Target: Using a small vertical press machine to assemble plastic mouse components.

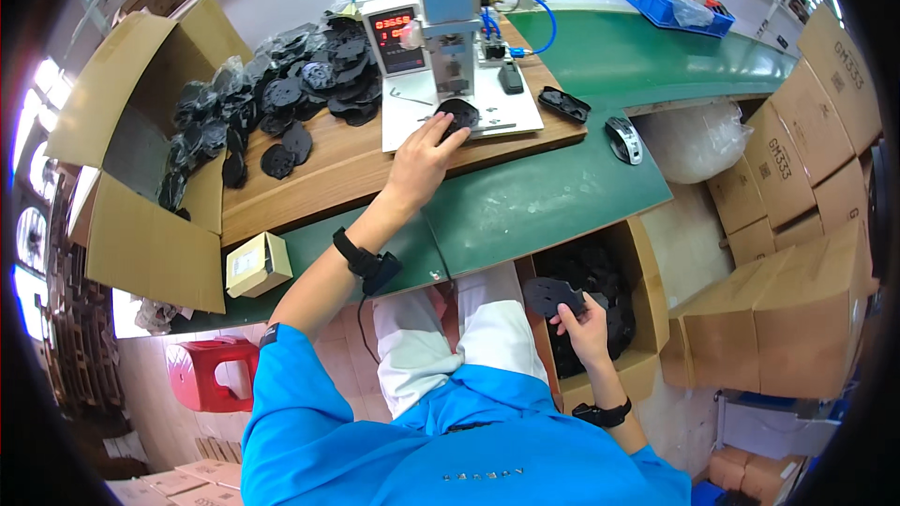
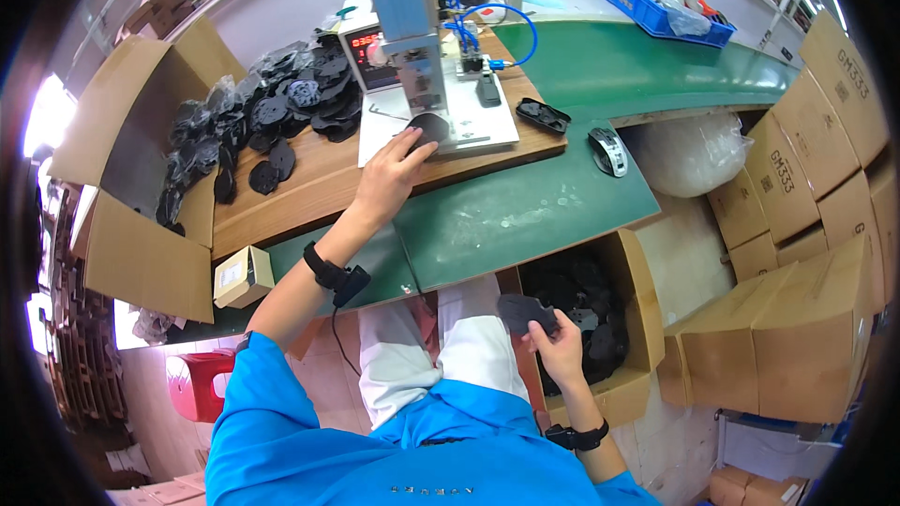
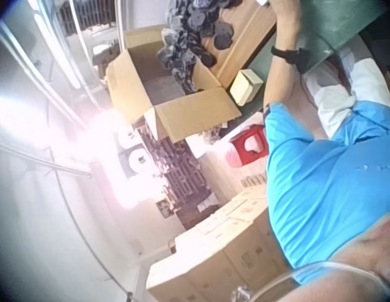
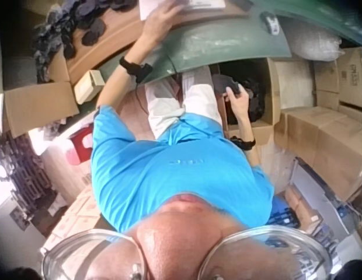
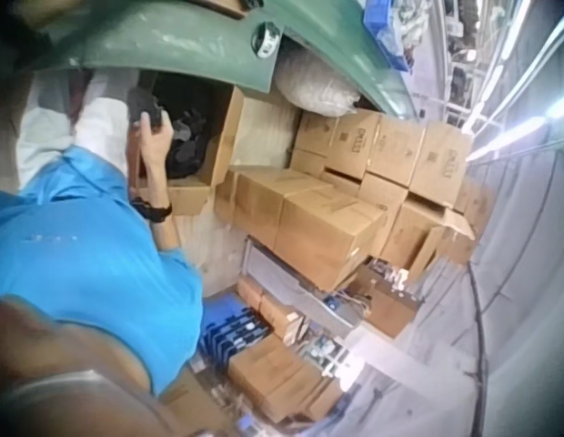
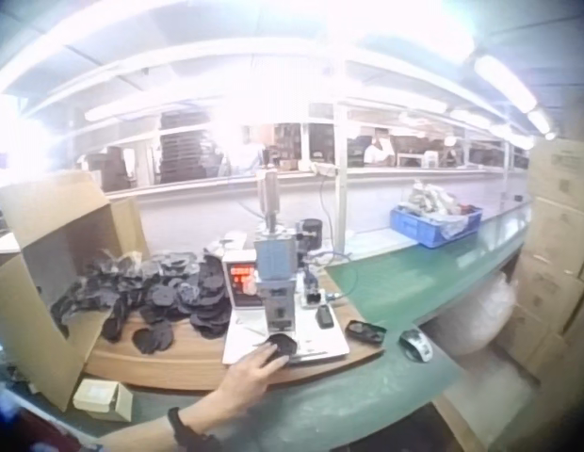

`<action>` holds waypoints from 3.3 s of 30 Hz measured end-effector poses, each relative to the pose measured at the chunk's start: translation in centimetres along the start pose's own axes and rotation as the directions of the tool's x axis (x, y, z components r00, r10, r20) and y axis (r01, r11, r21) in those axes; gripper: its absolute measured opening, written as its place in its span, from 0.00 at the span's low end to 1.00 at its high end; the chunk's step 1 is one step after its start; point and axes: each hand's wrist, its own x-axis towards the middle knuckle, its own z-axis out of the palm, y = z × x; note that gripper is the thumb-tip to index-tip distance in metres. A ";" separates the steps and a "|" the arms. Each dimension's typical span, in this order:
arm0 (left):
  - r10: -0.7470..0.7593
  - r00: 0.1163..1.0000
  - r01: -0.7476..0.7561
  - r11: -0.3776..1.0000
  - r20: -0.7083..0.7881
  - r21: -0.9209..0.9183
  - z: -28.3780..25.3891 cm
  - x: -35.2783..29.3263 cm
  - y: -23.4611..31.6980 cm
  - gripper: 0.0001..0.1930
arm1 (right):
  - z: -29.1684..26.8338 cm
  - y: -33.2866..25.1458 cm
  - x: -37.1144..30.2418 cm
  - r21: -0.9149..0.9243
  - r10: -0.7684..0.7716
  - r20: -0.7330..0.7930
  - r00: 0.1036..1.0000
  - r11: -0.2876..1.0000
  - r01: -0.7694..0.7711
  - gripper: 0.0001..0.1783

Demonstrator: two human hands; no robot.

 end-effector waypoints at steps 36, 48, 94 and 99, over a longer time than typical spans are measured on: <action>-0.219 0.958 0.280 0.849 0.185 -0.447 -1.1 0.2 0.1 0.35 | 17.8 -12.3 24.5 -0.844 -0.685 0.413 0.600 -0.042 0.534 0.18; -0.580 0.814 0.572 0.798 -0.016 0.189 -9.1 -12.0 -13.5 0.33 | 17.9 -13.5 23.9 -0.737 -0.691 0.511 0.512 -0.047 0.674 0.09; -0.774 0.429 0.627 0.626 0.466 0.464 -13.1 -13.1 -19.5 0.51 | 14.2 -8.5 16.2 -0.705 -0.765 0.445 0.466 0.022 0.709 0.25; -0.799 0.366 0.662 0.584 0.478 0.470 -13.6 -11.6 -18.4 0.50 | 15.0 -10.7 17.9 -0.714 -0.808 0.439 0.393 -0.048 0.698 0.23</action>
